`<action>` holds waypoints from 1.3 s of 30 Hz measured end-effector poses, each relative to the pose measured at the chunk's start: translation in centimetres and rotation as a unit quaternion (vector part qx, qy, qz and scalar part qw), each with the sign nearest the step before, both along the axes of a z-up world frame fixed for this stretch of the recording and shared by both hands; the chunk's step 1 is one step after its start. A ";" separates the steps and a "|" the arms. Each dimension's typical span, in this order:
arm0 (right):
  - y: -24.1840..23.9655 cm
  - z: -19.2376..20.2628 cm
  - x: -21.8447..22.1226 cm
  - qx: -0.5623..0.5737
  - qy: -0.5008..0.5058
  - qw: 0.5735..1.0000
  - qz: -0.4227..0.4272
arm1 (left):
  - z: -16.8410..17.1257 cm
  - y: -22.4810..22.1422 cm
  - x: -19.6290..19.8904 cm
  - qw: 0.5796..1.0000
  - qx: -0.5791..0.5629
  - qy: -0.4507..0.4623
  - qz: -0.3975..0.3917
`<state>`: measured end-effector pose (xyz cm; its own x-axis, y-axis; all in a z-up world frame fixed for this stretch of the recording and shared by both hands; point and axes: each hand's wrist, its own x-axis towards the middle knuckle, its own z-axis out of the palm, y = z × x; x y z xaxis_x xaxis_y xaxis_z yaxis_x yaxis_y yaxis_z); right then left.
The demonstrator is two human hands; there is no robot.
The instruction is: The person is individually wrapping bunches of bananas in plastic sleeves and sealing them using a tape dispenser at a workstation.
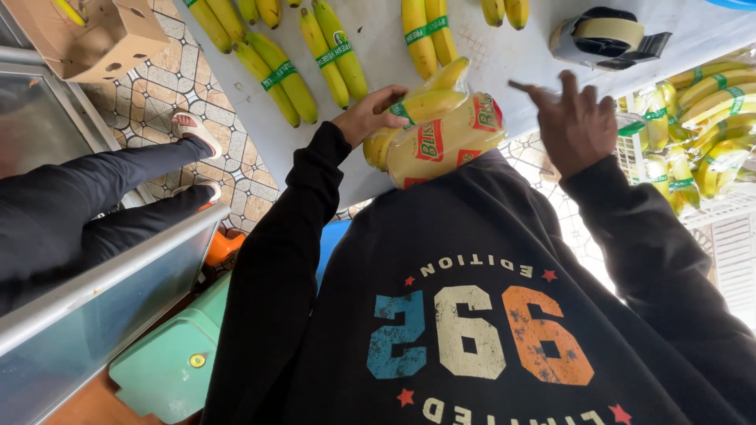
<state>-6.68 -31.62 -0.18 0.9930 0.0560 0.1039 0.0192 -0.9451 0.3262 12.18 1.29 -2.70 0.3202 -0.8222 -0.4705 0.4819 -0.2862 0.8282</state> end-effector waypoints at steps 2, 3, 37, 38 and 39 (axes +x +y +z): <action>2.2 1.5 0.5 0.051 0.015 0.998 0.043 | 0.5 0.1 -0.1 1.000 0.005 -0.003 0.005; 3.4 2.2 0.7 0.101 0.031 0.991 0.087 | 0.7 0.2 -0.2 1.000 0.010 -0.005 0.013; 15.4 5.6 3.3 0.678 0.354 0.584 -0.272 | -1.2 2.3 -2.3 0.993 -0.031 -0.095 0.056; 15.2 5.8 3.3 0.678 0.353 0.579 -0.285 | -1.1 2.3 -2.3 0.994 -0.043 -0.087 0.059; 15.0 5.9 3.2 0.677 0.352 0.574 -0.297 | -0.9 2.3 -2.3 0.994 -0.055 -0.077 0.062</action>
